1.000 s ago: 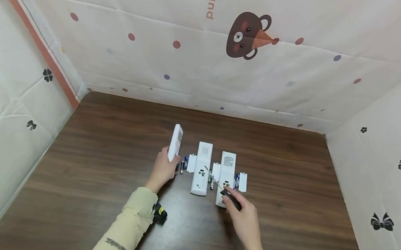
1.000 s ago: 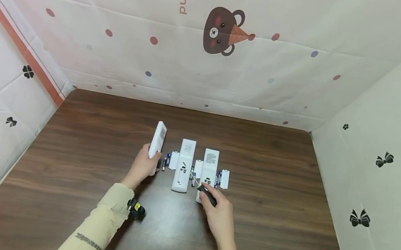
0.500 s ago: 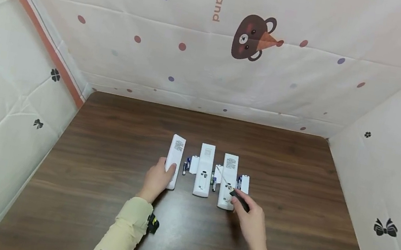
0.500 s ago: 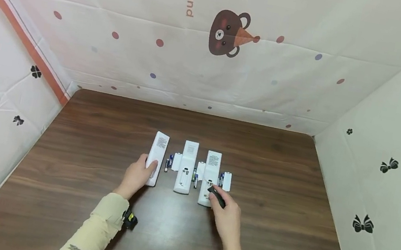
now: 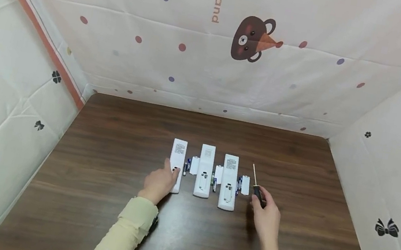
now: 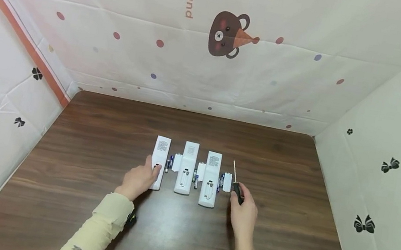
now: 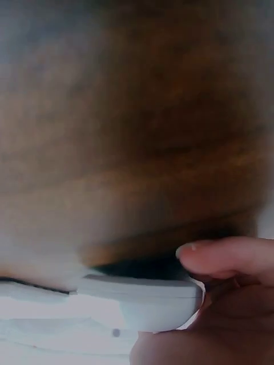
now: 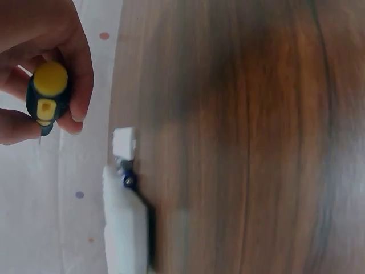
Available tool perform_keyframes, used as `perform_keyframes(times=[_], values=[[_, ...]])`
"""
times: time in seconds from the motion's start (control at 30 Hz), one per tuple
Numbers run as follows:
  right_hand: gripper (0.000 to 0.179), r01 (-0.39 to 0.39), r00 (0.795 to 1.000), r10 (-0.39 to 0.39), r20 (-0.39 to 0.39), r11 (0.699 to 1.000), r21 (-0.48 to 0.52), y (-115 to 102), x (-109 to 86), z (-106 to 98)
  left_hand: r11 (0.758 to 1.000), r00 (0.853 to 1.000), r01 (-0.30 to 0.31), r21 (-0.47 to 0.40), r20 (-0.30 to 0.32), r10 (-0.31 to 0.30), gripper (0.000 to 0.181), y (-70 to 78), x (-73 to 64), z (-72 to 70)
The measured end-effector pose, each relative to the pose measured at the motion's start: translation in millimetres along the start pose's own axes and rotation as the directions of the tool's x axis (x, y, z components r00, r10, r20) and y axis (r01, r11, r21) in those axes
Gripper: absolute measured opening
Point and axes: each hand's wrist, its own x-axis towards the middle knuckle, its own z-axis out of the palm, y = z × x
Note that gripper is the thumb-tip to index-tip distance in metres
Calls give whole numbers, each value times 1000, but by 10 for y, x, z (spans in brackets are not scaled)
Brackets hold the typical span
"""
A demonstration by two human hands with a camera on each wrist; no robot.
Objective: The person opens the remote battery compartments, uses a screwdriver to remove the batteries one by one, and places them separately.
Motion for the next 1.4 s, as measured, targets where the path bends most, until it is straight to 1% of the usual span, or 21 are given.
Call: perform_keyframes(times=[0.1, 0.27, 0.37, 0.47, 0.6, 0.7, 0.83, 0.9, 0.93, 1.07, 1.2, 1.27, 1.4], values=[[40, 11, 1000, -11, -9, 999, -43, 59, 65, -10, 999, 1000, -11, 30, -3, 11, 70, 33, -12, 27], [44, 39, 999, -35, 29, 985, -166, 109, 196, 13, 999, 1000, -14, 45, -16, 14, 69, 38, -8, 49], [45, 66, 997, -53, 61, 970, -235, 130, 288, 42, 999, 1000, -9, 34, -12, 9, 68, 25, -6, 49], [42, 85, 995, -65, 80, 959, -272, 144, 379, 76, 1000, 1000, -6, 17, -10, 6, 66, 6, -4, 41], [38, 70, 995, -44, 92, 952, -300, 159, 480, 74, 1000, 1000, -21, -22, -21, 20, 64, 12, 1, 43], [40, 44, 994, -11, 110, 954, -295, 188, 531, 43, 998, 999, -29, -54, -14, 29, 65, 39, 8, 62], [44, -13, 982, 59, 177, 969, -247, 207, 547, 13, 995, 1000, -27, -100, 3, 27, 66, 60, 1, 73], [44, -31, 978, 79, 192, 970, -242, 213, 541, 19, 992, 1000, -26, -121, 12, 28, 67, 68, -9, 70], [43, -30, 978, 79, 191, 969, -247, 218, 540, 28, 992, 999, -28, -124, 14, 30, 67, 72, -13, 68], [39, 0, 989, 44, 143, 957, -289, 239, 570, 88, 991, 999, -28, -129, 17, 30, 69, 89, 0, 61], [39, -13, 991, 48, 123, 963, -268, 238, 598, 136, 991, 999, -24, -132, 18, 26, 71, 77, 15, 45], [40, -20, 988, 55, 143, 972, -236, 240, 600, 144, 991, 1000, -13, -131, 25, 16, 72, 55, 4, 45], [43, -9, 974, 40, 224, 991, -135, 270, 589, 118, 992, 999, 12, -122, 34, -8, 73, 9, -18, 63]])
